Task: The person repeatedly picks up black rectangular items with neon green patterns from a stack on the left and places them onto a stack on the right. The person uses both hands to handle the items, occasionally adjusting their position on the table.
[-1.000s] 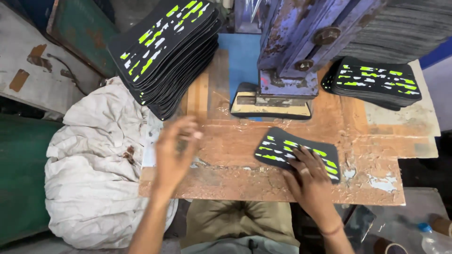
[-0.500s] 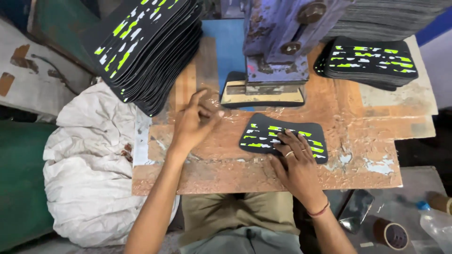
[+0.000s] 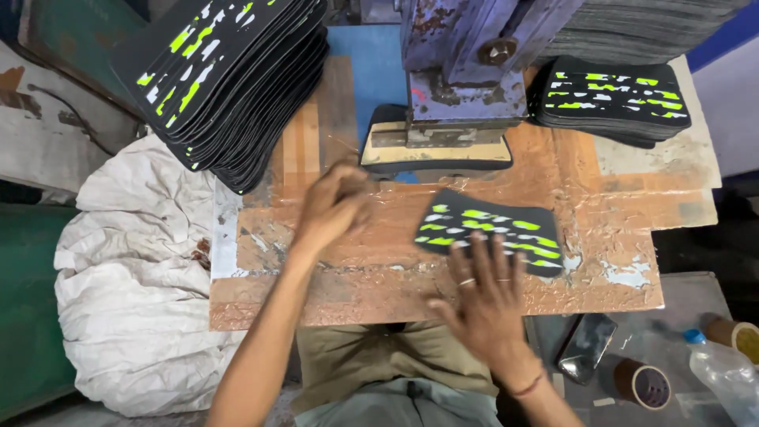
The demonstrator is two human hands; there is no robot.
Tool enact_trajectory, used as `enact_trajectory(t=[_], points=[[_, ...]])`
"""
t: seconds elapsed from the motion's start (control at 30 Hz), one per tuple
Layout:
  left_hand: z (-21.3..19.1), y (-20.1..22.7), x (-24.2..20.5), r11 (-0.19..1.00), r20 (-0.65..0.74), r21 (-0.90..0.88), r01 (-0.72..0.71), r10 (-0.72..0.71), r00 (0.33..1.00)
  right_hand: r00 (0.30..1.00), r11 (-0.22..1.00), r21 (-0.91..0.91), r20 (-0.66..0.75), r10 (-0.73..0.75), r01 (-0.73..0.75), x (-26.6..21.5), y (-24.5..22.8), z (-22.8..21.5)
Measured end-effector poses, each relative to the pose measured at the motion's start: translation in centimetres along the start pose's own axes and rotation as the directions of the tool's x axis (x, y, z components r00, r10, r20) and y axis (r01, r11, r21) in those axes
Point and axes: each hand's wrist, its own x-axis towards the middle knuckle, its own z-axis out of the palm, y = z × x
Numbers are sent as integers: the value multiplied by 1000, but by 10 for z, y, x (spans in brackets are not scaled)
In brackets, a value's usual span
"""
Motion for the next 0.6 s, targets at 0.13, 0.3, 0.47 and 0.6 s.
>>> enact_trajectory(t=[0.13, 0.3, 0.47, 0.6], points=[[-43, -31, -16, 996, 61, -33, -80, 82, 995, 992, 992, 10, 3, 123, -123, 4, 29, -8], [-12, -1, 22, 960, 29, -84, -268, 271, 962, 993, 994, 13, -31, 113, -113, 17, 28, 2], [7, -15, 66, 954, 20, -126, -273, 278, 961, 992, 992, 23, -37, 123, -122, 20, 28, 2], [6, -38, 54, 935, -45, -286, -210, 206, 978, 990, 990, 39, -4, 138, -138, 17, 30, -3]])
